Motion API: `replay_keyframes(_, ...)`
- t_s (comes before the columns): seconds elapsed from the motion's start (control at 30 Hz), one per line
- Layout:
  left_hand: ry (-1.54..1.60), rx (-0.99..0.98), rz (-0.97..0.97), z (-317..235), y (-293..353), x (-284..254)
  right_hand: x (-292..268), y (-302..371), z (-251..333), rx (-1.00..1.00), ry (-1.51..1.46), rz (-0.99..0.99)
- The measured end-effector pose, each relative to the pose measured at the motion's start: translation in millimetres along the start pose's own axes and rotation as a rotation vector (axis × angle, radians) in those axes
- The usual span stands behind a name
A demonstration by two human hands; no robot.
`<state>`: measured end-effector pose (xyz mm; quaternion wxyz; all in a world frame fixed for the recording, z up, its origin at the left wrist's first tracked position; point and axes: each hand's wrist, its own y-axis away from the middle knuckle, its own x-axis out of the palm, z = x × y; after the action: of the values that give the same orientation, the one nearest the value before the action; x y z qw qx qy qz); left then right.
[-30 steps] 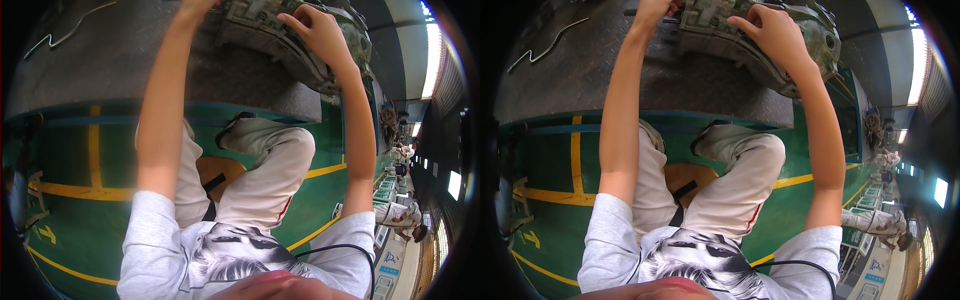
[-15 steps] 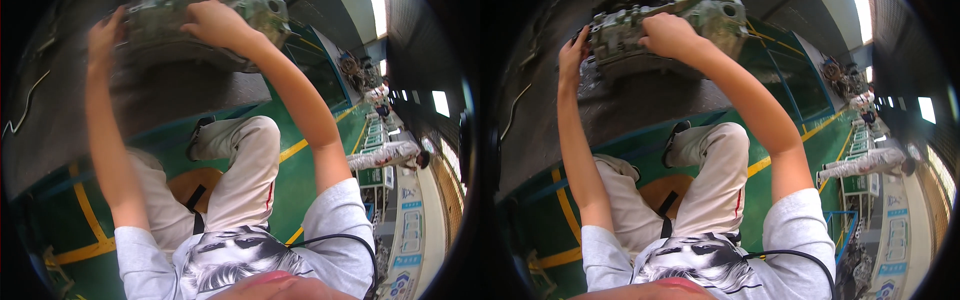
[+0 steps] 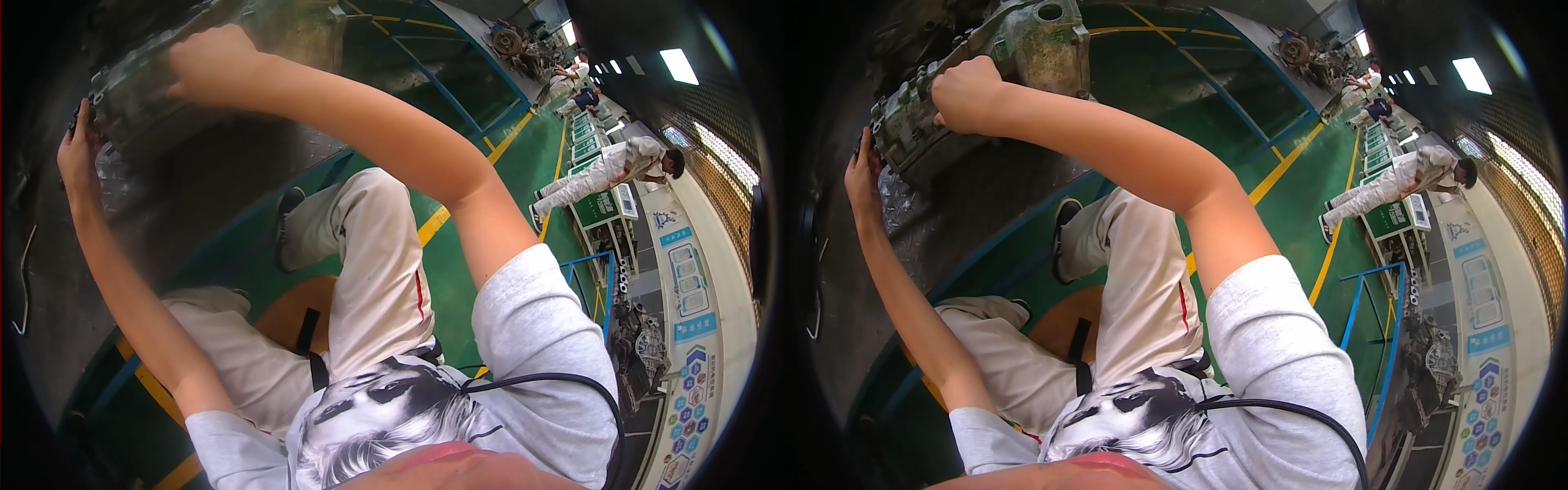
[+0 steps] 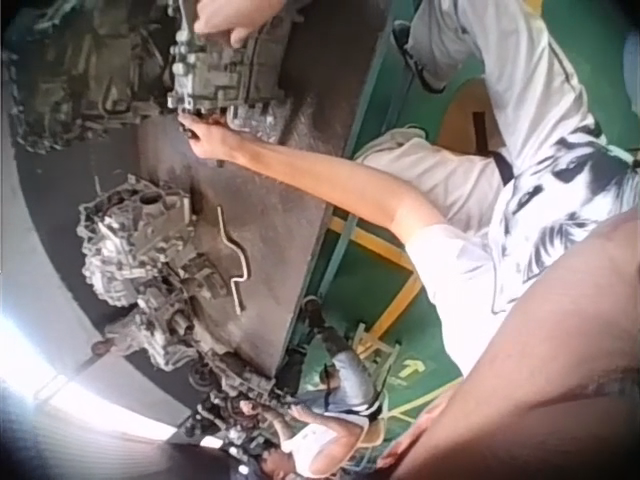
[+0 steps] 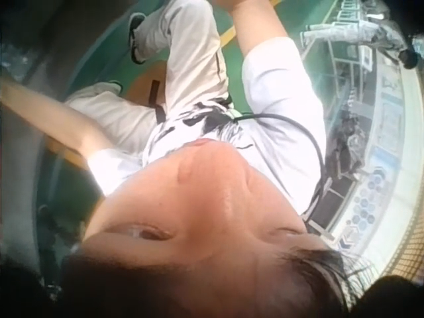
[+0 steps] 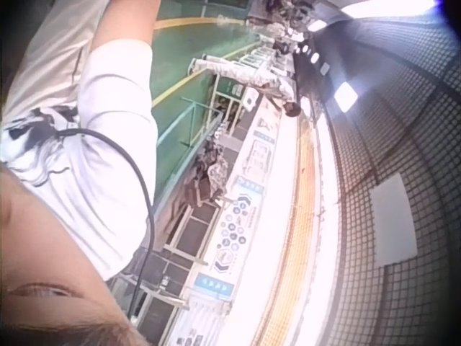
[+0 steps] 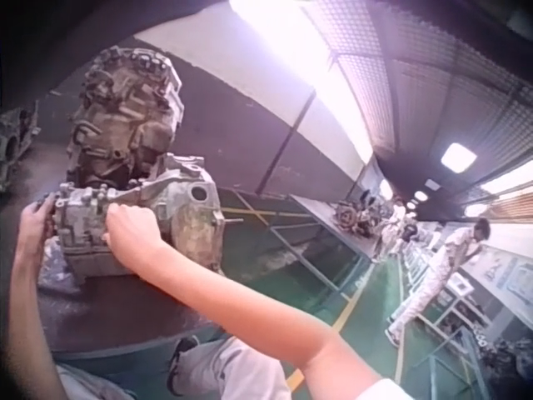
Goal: The person places an internal gear set into a transmission housing, aligns the shafts, and then sets the matching housing half on top, pressing it down by hand.
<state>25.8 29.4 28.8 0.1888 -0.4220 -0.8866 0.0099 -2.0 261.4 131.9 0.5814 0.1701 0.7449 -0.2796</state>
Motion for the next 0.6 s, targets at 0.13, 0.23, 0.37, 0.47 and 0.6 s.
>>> replay_keyframes(0.13,-0.045,0.010,-0.066,-2.7,2.1,4.5,7.4,-3.1,-8.8,-0.104,0.001,-0.043)
replay_keyframes(0.23,-0.006,0.021,-0.008,5.5,-7.5,-1.4,17.3,-4.5,-8.2,-0.015,0.007,-0.097)
replay_keyframes(0.37,-0.030,0.036,-0.014,7.5,-3.2,-3.2,9.6,-1.6,0.3,0.031,0.013,-0.021)
replay_keyframes(0.47,-0.011,0.033,0.041,6.2,-2.8,-3.1,10.1,-0.1,-3.1,-0.070,-0.018,-0.146)
replay_keyframes(0.6,0.053,0.002,0.045,5.3,-1.6,-3.7,9.3,-0.5,-2.6,-0.096,0.022,-0.095)
